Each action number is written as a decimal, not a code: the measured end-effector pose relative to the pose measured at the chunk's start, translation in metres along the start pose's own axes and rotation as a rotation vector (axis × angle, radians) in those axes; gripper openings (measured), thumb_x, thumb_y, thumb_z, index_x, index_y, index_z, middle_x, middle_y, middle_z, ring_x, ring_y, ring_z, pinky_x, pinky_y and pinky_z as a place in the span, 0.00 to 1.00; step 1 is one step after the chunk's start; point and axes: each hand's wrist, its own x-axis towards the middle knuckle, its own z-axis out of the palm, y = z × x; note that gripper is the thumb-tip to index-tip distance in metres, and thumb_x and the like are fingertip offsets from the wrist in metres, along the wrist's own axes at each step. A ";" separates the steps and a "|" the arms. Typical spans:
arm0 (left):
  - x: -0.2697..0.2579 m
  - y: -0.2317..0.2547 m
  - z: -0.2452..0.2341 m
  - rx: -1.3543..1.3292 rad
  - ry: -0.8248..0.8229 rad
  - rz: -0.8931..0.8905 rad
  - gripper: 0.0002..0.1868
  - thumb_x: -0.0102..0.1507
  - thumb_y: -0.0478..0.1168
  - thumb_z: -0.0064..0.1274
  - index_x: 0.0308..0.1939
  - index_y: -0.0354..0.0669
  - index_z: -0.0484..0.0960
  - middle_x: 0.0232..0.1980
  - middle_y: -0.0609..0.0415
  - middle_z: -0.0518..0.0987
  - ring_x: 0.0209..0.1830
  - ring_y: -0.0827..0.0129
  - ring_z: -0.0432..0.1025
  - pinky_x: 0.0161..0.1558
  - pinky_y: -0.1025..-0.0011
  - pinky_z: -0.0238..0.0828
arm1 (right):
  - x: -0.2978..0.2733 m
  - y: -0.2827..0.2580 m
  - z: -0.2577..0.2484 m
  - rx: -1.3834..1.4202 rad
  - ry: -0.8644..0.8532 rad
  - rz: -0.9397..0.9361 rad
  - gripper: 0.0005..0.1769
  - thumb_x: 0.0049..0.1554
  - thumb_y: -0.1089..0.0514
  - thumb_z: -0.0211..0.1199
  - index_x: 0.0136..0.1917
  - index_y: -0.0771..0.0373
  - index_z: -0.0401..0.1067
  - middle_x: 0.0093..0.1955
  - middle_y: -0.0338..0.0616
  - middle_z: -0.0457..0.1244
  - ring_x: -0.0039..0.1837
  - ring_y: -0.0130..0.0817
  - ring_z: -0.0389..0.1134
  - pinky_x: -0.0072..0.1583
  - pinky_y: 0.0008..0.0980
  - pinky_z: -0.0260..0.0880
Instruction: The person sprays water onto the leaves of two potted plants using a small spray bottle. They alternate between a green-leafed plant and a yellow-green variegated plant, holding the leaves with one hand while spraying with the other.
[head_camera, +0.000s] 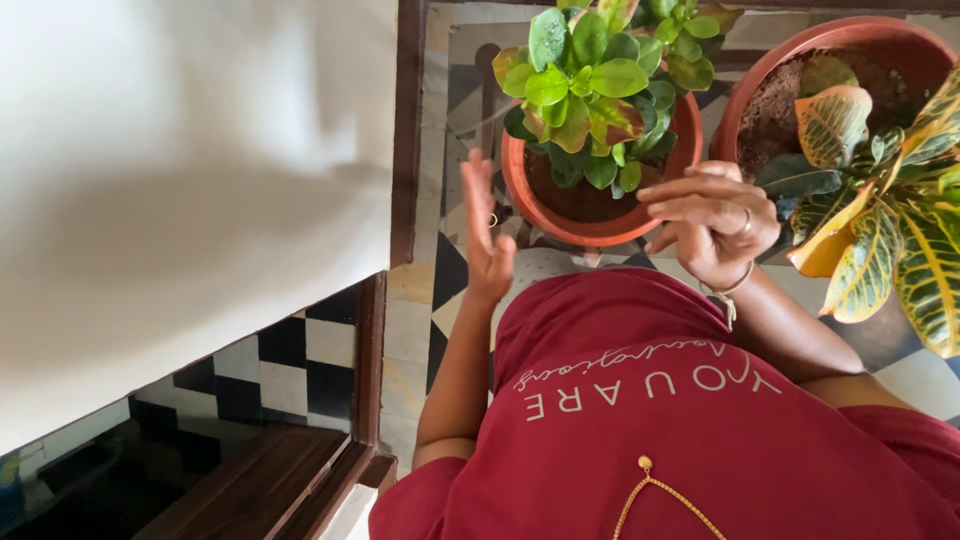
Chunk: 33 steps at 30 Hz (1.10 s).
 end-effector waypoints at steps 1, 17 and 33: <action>0.005 0.014 0.006 0.008 -0.059 0.048 0.53 0.70 0.74 0.37 0.87 0.47 0.38 0.89 0.45 0.41 0.89 0.50 0.41 0.85 0.50 0.40 | 0.001 -0.001 0.002 0.007 0.013 0.010 0.17 0.61 0.76 0.47 0.47 0.65 0.76 0.31 0.37 0.69 0.53 0.41 0.77 0.64 0.33 0.67; 0.003 0.020 0.072 -0.393 -0.631 0.314 0.53 0.60 0.80 0.24 0.82 0.59 0.61 0.87 0.62 0.41 0.88 0.63 0.16 0.85 0.52 0.29 | -0.013 0.006 0.030 1.410 -0.558 0.423 0.72 0.46 0.06 0.18 0.57 0.64 0.80 0.68 0.59 0.62 0.76 0.50 0.57 0.81 0.51 0.46; -0.013 -0.005 0.047 0.246 -1.142 0.242 0.52 0.51 0.85 0.45 0.64 0.51 0.72 0.87 0.29 0.33 0.88 0.40 0.29 0.87 0.46 0.39 | -0.024 0.014 0.028 1.006 -0.676 0.454 0.53 0.63 0.19 0.29 0.28 0.62 0.74 0.27 0.41 0.62 0.43 0.37 0.62 0.57 0.41 0.66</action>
